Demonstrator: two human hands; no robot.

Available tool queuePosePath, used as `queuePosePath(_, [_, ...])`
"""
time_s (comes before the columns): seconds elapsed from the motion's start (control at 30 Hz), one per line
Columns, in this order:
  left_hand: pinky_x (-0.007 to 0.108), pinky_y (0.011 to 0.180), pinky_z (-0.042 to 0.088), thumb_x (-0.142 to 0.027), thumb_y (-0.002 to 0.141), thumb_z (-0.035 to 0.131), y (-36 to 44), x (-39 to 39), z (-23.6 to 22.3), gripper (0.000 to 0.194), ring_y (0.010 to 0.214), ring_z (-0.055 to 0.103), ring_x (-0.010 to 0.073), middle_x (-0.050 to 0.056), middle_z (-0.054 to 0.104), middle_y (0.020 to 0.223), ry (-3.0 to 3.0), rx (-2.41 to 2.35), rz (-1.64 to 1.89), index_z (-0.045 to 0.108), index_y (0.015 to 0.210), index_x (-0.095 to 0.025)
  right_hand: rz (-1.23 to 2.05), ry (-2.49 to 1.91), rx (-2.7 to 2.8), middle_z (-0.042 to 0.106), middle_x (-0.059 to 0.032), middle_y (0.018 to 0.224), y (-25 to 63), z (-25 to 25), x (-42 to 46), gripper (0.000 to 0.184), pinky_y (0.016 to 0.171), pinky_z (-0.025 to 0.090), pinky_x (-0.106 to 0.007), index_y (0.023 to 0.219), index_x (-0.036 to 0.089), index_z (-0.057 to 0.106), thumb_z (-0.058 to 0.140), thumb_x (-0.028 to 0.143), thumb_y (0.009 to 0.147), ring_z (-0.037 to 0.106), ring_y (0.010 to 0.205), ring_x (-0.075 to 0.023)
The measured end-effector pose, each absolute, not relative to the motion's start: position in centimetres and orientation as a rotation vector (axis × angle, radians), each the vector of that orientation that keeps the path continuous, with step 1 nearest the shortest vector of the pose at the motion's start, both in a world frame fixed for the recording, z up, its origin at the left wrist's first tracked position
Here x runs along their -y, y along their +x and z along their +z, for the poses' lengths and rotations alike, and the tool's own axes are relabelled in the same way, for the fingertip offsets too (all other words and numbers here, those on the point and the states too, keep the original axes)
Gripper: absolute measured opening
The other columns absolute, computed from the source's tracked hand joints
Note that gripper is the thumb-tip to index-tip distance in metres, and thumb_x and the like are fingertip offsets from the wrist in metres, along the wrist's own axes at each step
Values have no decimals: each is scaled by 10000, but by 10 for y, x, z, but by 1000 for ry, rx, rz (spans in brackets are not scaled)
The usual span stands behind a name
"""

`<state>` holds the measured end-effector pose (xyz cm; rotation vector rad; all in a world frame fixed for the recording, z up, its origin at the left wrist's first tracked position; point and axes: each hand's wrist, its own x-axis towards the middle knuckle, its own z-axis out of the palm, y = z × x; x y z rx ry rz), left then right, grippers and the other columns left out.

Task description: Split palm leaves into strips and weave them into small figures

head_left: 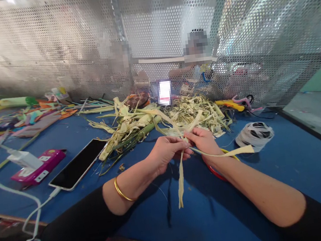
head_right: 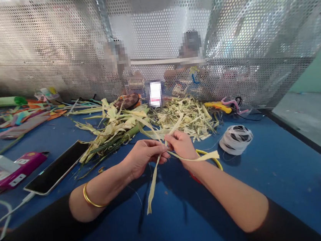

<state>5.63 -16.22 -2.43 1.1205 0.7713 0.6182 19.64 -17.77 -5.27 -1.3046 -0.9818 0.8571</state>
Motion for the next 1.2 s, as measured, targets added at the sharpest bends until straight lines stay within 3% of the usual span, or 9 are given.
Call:
queuePosePath(0.1, [204,527,475,-172,706,695,56,160,-25,104,484,583,89,51,663,587,1079,-796,676,658,650,-94,1070,-1344,981,535,35,446,207,-47,175,337,409,322,-214,533,165,572,745,446,598,427,402,-73])
queuePosePath(0.2, [215,544,489,-159,712,684,55,157,-23,84,505,591,94,53,668,616,1037,-811,738,653,663,-97,1208,-1394,987,599,8,517,224,-31,178,326,469,423,-212,632,146,637,735,456,637,516,448,-84])
queuePosePath(0.33, [223,547,490,-144,727,663,55,156,-22,60,516,597,101,65,676,641,1032,-847,747,652,695,-95,1479,-1409,1252,677,-44,649,242,-4,191,412,592,517,-287,731,146,655,664,556,688,626,550,-142])
queuePosePath(0.43, [228,548,487,-152,737,656,56,155,-24,76,516,598,104,65,677,639,1064,-854,752,645,683,-100,1405,-1436,1626,689,-20,678,242,5,199,273,568,487,-265,791,168,640,708,411,686,603,515,-118])
queuePosePath(0.6, [230,541,476,-161,762,632,58,155,-28,143,476,569,92,32,648,578,1135,-852,798,623,627,-116,1011,-1519,1960,624,28,599,236,1,196,59,554,426,-244,684,181,596,603,229,717,575,543,-113])
queuePosePath(0.7, [232,547,478,-184,785,615,58,156,-27,171,485,578,94,40,655,594,1103,-839,767,615,629,-116,917,-1540,1979,592,38,584,238,-3,192,62,586,427,-259,656,180,595,589,223,701,574,566,-122])
queuePosePath(0.83, [231,554,479,-278,791,628,57,156,-25,207,527,608,108,87,694,684,1066,-806,752,630,677,-105,1033,-1514,1877,603,27,594,239,-5,191,104,647,435,-279,673,171,635,620,272,693,575,607,-131])
queuePosePath(0.97, [233,557,485,-262,756,654,56,158,-25,173,522,609,111,77,687,658,1074,-793,729,656,699,-99,1164,-1444,1560,663,-1,708,232,-10,190,199,692,441,-283,737,170,668,679,354,662,580,664,-126])
queuePosePath(1.2, [214,529,473,-252,681,732,58,160,-28,178,462,568,82,41,652,581,1135,-855,668,637,632,-109,1069,-1412,1182,549,33,513,214,-31,183,325,538,387,-249,557,165,575,757,434,565,470,502,-89])
